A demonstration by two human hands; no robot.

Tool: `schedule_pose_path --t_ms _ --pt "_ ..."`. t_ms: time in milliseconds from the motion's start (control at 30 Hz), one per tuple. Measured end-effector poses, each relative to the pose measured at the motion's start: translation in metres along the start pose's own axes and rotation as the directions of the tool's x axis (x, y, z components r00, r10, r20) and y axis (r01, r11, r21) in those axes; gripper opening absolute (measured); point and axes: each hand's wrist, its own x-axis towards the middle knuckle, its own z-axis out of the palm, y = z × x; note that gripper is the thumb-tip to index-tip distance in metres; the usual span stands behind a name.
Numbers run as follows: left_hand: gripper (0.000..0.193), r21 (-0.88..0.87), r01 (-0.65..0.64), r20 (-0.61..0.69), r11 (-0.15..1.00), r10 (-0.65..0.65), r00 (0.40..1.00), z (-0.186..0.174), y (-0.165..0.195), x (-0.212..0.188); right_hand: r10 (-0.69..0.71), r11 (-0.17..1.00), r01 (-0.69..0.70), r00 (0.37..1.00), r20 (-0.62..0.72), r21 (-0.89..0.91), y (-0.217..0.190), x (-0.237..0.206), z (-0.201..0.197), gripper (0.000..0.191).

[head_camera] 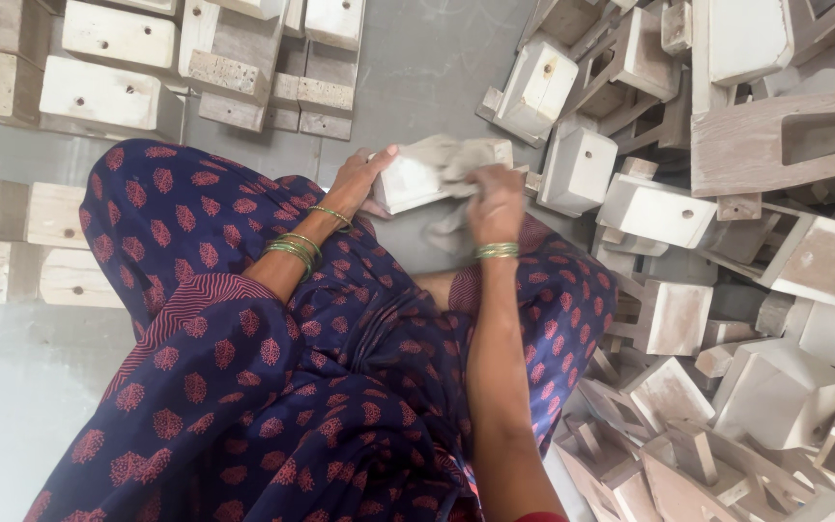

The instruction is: The person sits on the floor among many wooden furniture parts and wipes each part with a cloth, picking up one block at a time, rubbing its surfaces, and setting it aside before taking the next piece.

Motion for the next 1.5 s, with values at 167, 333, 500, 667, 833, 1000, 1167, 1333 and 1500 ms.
schedule_pose_path --t_ms 167,333,500,667,833,1000,1167,1333,1500 --pt "0.086 -0.048 0.026 0.019 0.999 -0.025 1.0 -0.001 -0.007 0.001 -0.11 0.994 0.105 0.982 -0.152 -0.039 -0.016 -0.012 0.015 0.026" --pt "0.085 -0.119 0.024 0.044 0.993 -0.019 0.999 -0.009 -0.013 0.004 -0.295 0.912 0.313 0.949 -0.106 0.266 -0.077 -0.047 0.048 0.036" --pt "0.088 -0.138 0.063 0.089 0.988 -0.051 0.995 -0.012 -0.012 0.003 -0.286 0.941 0.3 0.952 -0.104 0.154 -0.054 -0.031 0.034 0.033" --pt "0.09 -0.11 0.09 0.065 0.99 -0.083 0.994 -0.005 -0.005 0.006 -0.064 0.982 0.107 0.964 -0.257 0.154 0.017 0.002 0.007 0.033" --pt "0.085 0.113 -0.085 0.112 0.99 0.073 0.991 0.003 0.003 -0.005 0.093 0.928 0.046 0.932 -0.35 0.37 0.043 0.002 -0.007 0.033" --pt "0.079 0.527 -0.579 0.248 0.622 0.538 0.805 0.008 0.012 -0.03 0.319 0.596 0.076 0.891 -0.322 0.8 0.04 -0.002 -0.033 0.034" --pt "0.075 0.576 -0.714 0.272 0.398 0.731 0.626 0.015 0.01 -0.039 0.028 0.86 0.179 0.918 -0.396 0.477 -0.008 -0.006 -0.031 0.047" --pt "0.079 0.583 -0.664 0.213 0.468 0.7 0.681 0.006 -0.004 -0.031 -0.356 0.906 0.4 0.897 -0.264 0.137 -0.073 -0.029 0.023 0.049" --pt "0.086 0.595 -0.617 0.153 0.515 0.681 0.716 0.002 -0.01 -0.023 -0.205 0.964 0.247 0.928 -0.311 0.101 -0.031 -0.008 0.023 0.049"
